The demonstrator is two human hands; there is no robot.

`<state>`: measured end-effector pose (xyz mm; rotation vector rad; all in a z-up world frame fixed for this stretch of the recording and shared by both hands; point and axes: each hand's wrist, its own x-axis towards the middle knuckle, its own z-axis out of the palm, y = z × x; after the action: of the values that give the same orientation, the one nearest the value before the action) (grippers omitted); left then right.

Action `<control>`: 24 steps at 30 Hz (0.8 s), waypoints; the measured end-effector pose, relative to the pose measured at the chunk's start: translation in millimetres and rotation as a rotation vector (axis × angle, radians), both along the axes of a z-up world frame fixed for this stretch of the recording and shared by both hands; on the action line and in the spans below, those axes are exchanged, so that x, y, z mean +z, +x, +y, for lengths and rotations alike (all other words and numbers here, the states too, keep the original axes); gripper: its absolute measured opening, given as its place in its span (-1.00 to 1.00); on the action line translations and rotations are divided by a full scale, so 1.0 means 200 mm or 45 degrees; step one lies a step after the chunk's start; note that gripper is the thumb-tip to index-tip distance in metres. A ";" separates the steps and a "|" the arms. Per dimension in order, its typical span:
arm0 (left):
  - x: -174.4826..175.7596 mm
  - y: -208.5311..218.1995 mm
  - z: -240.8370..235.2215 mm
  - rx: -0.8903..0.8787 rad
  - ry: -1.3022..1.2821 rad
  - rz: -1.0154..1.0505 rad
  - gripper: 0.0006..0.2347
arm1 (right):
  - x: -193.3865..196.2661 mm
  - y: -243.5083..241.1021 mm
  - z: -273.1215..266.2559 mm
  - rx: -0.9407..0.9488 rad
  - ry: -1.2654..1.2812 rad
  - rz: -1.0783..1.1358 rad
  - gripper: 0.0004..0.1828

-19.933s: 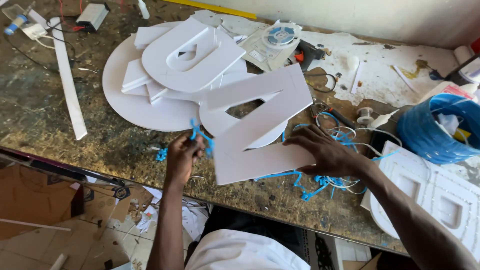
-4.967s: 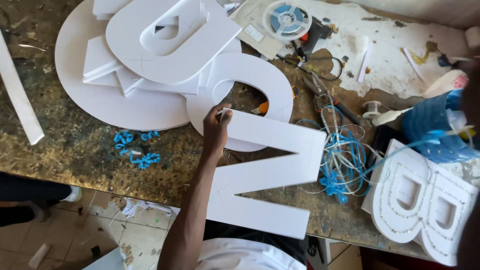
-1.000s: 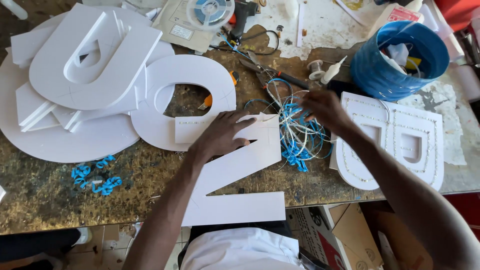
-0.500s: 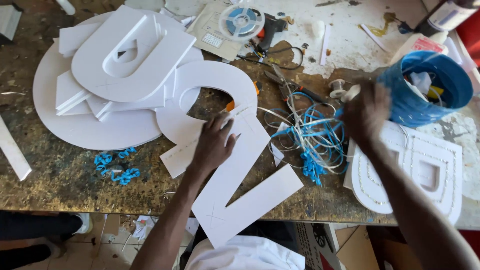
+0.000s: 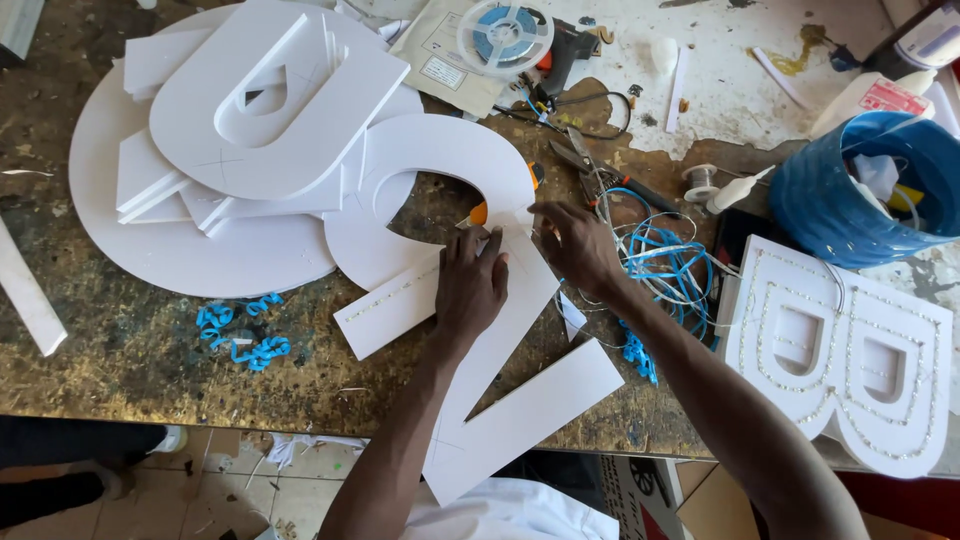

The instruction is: Applying adhesive LED strips to foam letter cutouts for sign making.

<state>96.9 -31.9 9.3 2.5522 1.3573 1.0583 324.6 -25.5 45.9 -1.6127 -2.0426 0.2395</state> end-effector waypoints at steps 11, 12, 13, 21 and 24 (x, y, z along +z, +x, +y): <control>0.02 0.01 -0.02 0.014 -0.023 -0.050 -0.69 | -0.18 -0.06 -0.09 -0.239 -0.047 0.066 -0.76; 0.02 0.01 -0.01 0.013 -0.015 -0.052 -0.69 | -0.17 -0.08 -0.10 -0.240 -0.039 0.065 -0.76; 0.02 0.01 -0.01 0.013 -0.009 -0.041 -0.69 | -0.16 -0.10 -0.12 -0.234 0.068 0.057 -0.75; 0.07 0.01 -0.03 0.038 -0.044 -0.024 -0.72 | -0.11 -0.24 -0.19 -0.183 0.370 -0.224 -0.65; 0.08 0.01 -0.03 0.029 -0.055 -0.002 -0.74 | -0.10 -0.26 -0.19 -0.181 0.394 -0.285 -0.64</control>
<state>98.1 -38.6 25.2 2.5104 1.3966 1.0232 272.8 -64.4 25.2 -1.6347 -1.9928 -0.3073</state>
